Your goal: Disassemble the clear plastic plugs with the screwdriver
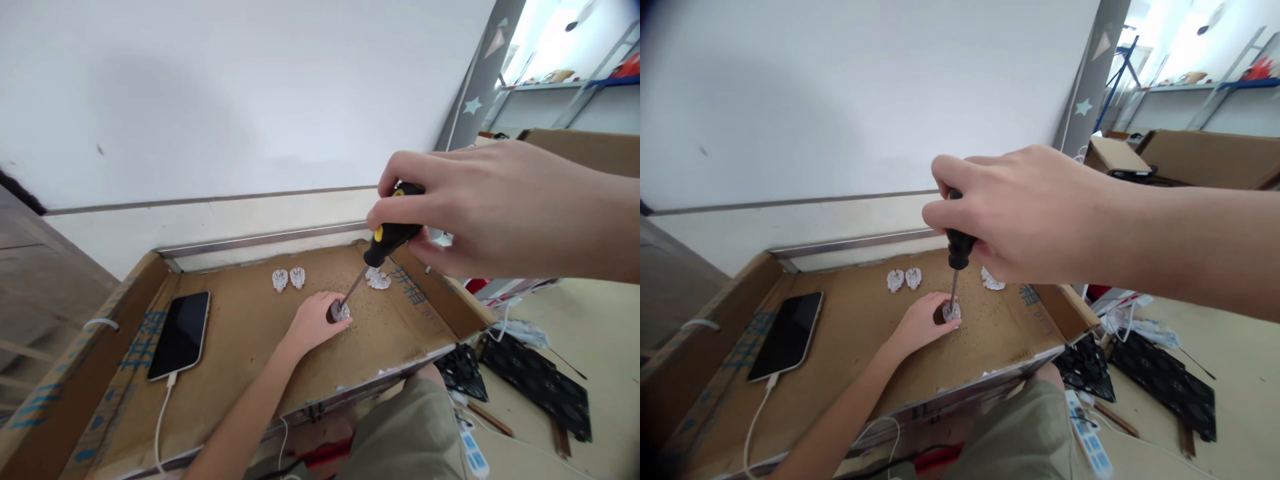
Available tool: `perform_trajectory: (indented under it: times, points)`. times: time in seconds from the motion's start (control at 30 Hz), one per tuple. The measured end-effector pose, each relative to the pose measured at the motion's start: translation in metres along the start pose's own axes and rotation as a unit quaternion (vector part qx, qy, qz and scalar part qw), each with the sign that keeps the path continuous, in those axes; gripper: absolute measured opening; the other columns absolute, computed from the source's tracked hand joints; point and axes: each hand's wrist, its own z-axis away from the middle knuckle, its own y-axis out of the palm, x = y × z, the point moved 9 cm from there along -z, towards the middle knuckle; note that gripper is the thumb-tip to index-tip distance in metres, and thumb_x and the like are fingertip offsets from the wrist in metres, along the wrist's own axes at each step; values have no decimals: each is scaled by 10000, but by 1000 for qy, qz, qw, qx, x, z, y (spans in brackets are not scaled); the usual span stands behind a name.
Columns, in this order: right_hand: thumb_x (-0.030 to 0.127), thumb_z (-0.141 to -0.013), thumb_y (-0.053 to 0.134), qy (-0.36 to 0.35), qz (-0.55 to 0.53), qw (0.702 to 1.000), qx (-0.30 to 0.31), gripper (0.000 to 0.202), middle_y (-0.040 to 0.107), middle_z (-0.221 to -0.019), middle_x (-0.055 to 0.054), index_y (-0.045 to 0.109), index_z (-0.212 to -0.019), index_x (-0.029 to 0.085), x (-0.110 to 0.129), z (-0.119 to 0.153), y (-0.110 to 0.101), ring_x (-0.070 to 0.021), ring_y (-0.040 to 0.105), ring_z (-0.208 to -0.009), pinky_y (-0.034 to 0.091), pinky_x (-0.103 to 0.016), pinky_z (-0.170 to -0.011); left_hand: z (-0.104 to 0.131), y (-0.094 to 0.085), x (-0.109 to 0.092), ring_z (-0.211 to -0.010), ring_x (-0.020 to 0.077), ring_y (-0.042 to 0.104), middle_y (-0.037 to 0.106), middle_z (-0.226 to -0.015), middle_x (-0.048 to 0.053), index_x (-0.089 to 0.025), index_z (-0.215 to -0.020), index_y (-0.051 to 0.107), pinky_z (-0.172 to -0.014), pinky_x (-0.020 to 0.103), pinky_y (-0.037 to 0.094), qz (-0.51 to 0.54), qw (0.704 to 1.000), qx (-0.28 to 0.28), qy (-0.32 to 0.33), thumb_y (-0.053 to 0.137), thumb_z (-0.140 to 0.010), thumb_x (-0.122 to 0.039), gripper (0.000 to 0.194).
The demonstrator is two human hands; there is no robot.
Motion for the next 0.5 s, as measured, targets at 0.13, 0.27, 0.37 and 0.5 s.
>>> perform_trajectory:
  times: [0.13,0.27,0.37,0.5]
  points:
    - [361,-854,255,1,7,1000,-11,382,481,-946,-36,587,-993,233,0,1,-4,-72,410,-600,219,-256,-506,0,0,0,-955,218,575,635,-1019,35,-224,-1043,583,-874,343,436,-1,1000,-1,-5,641,-738,-403,358]
    - [371,-847,200,-5,43,999,-31,421,480,-929,-23,581,-984,257,-1,1,-10,-48,366,-539,176,-243,-491,0,-2,-1,-962,221,573,635,-1018,37,-222,-1045,590,-881,350,438,1,1000,-7,-3,641,-739,-403,358]
    - [372,-812,235,-2,67,997,-34,396,492,-919,-17,574,-983,261,-5,2,-13,-42,346,-522,163,-227,-464,0,-8,0,-961,206,578,640,-1018,31,-225,-1053,588,-885,339,443,7,999,-33,1,608,-776,-381,318]
    - [365,-733,321,15,82,996,-34,366,511,-950,-5,581,-974,274,-12,3,-17,-26,238,-505,177,-215,-431,1,-15,3,-914,187,597,661,-967,28,-223,-1017,609,-864,326,452,4,997,-70,-9,533,-842,-357,233]
